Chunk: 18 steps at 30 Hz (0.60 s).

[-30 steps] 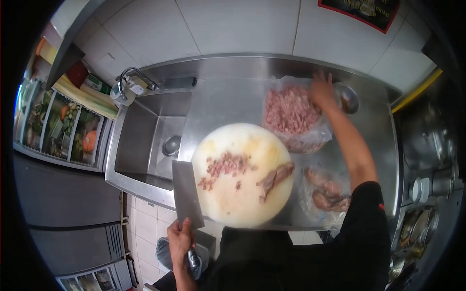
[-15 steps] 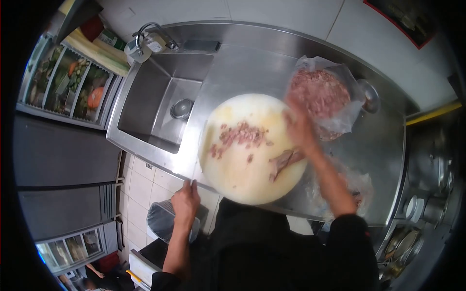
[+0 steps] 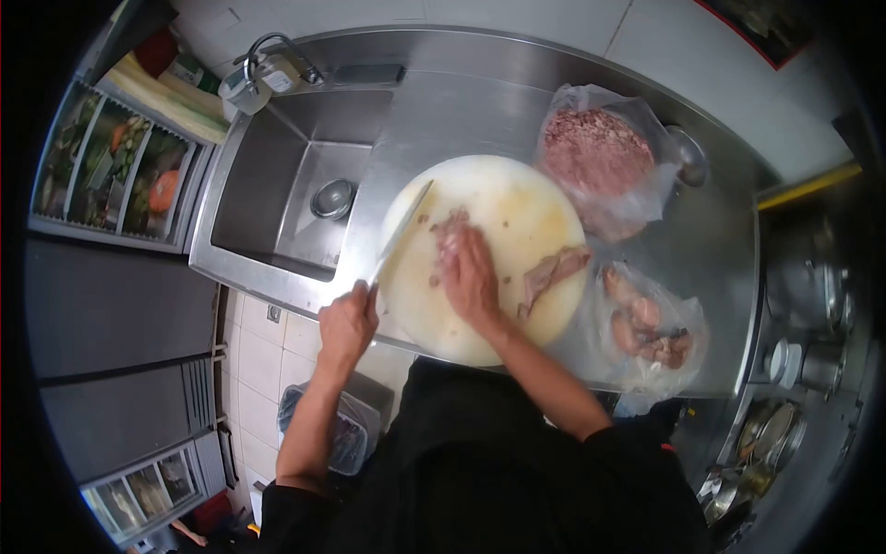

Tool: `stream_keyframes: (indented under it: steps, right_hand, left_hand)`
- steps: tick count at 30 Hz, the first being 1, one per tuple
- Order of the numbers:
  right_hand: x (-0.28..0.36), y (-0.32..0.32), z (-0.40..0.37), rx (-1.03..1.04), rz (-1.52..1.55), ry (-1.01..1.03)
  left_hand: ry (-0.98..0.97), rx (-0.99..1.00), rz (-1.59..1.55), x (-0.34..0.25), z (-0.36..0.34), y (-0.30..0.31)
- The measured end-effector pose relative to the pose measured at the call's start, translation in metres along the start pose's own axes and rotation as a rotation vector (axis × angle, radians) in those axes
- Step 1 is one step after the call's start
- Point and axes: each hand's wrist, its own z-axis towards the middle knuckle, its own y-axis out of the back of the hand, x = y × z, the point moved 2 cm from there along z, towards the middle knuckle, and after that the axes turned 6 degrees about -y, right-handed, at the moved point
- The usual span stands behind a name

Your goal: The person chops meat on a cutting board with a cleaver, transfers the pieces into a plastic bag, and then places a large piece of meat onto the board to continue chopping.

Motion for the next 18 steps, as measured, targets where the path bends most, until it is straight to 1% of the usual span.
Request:
stream_keyframes:
  steps: [1, 3, 5, 6, 9, 12, 15, 18]
  right_hand:
    - [0.010, 0.008, -0.005, 0.036, 0.128, 0.039]
    - [0.020, 0.017, -0.020, 0.043, 0.148, 0.066]
    - [0.012, 0.024, -0.022, -0.054, -0.039, 0.075]
    - [0.008, 0.028, -0.021, -0.100, -0.132, 0.085]
    - [-0.006, 0.030, -0.001, -0.220, -0.244, -0.063]
    - [-0.023, 0.020, 0.013, -0.246, -0.425, -0.156]
    - [-0.020, 0.008, 0.003, -0.181, -0.373, -0.092]
    - [-0.004, 0.006, -0.016, -0.126, -0.057, -0.084]
  left_hand:
    - [-0.015, 0.035, 0.025, 0.006, 0.006, -0.002]
    - [-0.100, 0.045, -0.006, 0.015, 0.005, -0.014]
    - [-0.193, 0.092, -0.025, 0.016, -0.001, -0.018]
    - [-0.286, 0.076, -0.066, 0.015, -0.001, -0.015]
    - [-0.347, 0.159, -0.043, 0.015, 0.009, -0.002]
    - [-0.331, 0.102, -0.046, 0.015, 0.028, -0.001]
    - [-0.399, 0.136, -0.043, 0.026, 0.039, -0.015]
    - [-0.392, 0.264, -0.068, 0.032, 0.034, 0.002]
